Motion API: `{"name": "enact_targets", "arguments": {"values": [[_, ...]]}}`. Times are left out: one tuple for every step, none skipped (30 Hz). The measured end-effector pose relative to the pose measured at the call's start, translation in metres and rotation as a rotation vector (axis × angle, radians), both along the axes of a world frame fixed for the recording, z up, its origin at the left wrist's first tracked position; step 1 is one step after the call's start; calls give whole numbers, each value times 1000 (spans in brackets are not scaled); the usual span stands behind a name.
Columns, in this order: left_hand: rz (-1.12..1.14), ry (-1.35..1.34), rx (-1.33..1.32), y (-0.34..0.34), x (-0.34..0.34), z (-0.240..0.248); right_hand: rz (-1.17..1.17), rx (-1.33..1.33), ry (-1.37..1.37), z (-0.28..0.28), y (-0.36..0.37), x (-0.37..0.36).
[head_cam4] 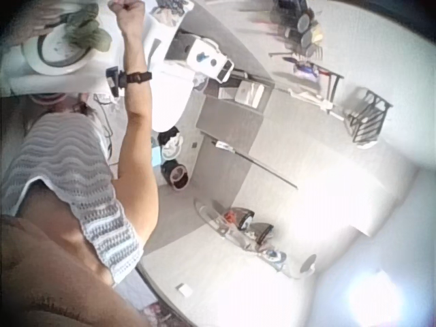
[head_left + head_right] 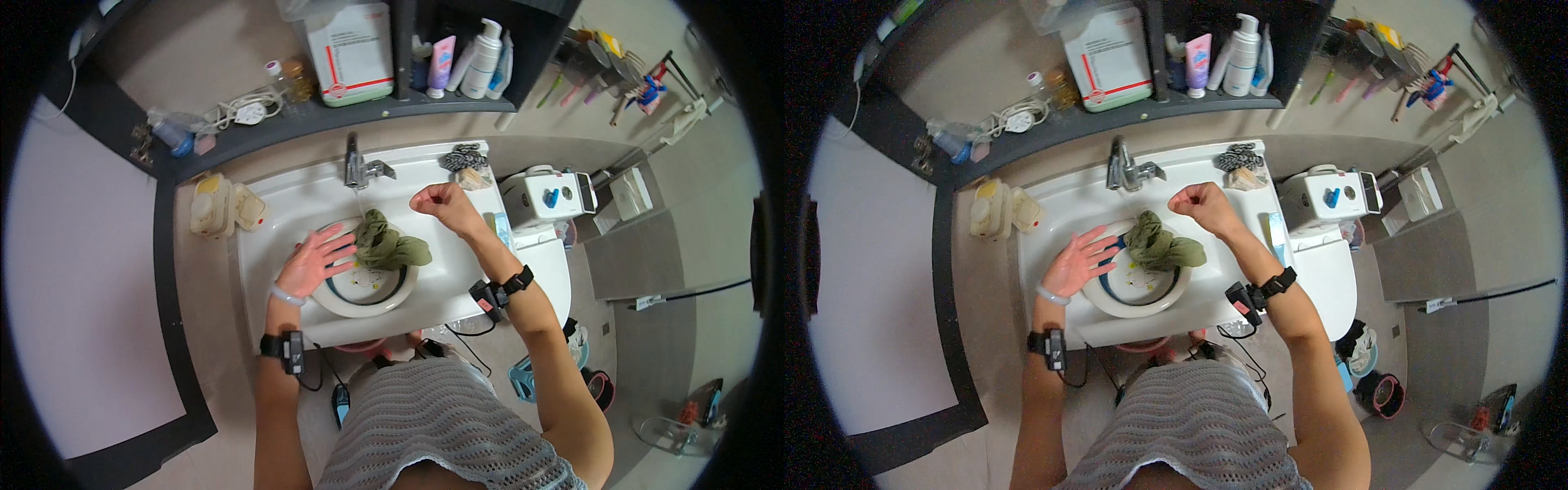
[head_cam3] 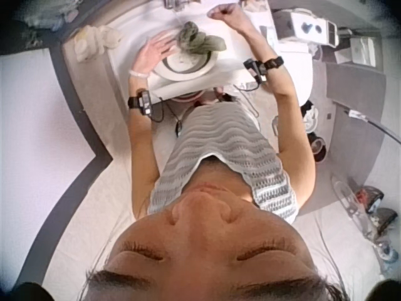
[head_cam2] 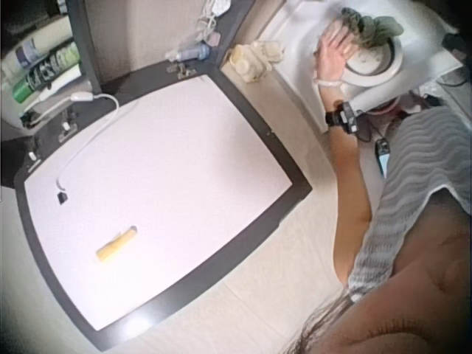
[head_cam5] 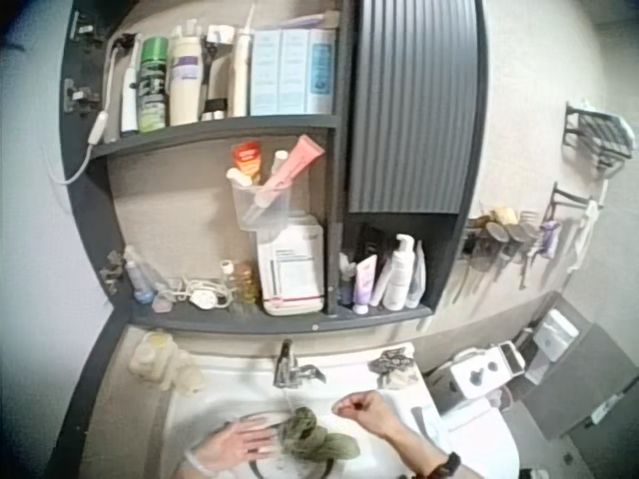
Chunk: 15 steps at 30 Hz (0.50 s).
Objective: The person scrubs a white garment with black stripes using a blue brush in a bathroom sink, then rinses it and places it in a basin. They also rinse a small patterned cloth and a green cloth under running water, wringing each before setting them aside.
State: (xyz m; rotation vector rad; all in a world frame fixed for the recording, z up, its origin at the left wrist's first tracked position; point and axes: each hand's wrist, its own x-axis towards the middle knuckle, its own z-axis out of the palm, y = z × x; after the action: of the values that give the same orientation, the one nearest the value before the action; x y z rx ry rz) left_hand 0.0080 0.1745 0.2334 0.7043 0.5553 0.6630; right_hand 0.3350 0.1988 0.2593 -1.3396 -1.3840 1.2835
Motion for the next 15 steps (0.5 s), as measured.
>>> {"name": "enact_targets", "arguments": {"values": [[27,-34,21,-6,1,3,23,-10,56,7,-5,16],[88,-39,9,-13,3,3,7,-38,21,14,-10,33],[127,-40,17,-21,6,1,11,-54,10,20,-16,52],[207,-54,-44,-32,6,-3,-30,-106,-38,23,-21,70],[265,-61,-81,-42,4,-9,15,-81,11,24,-26,85],[314,12,-105,-54,-6,-16,18,-80,10,23,-26,91],[359,66,-144,-64,-7,-29,5,-82,17,23,-33,112],[348,316,-134,-75,-3,-48,-17,-97,11,23,-40,142],[321,494,-64,-86,-4,-66,-46,-109,2,22,-47,168],[277,866,-10,-95,-9,-82,-58,-89,-21,18,-55,191],[201,1184,136,-104,-11,-98,-57,-98,-20,13,-63,214],[202,1237,338,-125,-12,-113,-43,-60,20,7,-75,238],[200,1356,513,-142,-11,-125,-92,-98,28,0,-89,262],[261,1240,471,-156,-6,-137,-141,-159,-30,-3,-106,290],[308,1195,380,-170,1,-146,-213,-105,2,-3,-123,319]]}}
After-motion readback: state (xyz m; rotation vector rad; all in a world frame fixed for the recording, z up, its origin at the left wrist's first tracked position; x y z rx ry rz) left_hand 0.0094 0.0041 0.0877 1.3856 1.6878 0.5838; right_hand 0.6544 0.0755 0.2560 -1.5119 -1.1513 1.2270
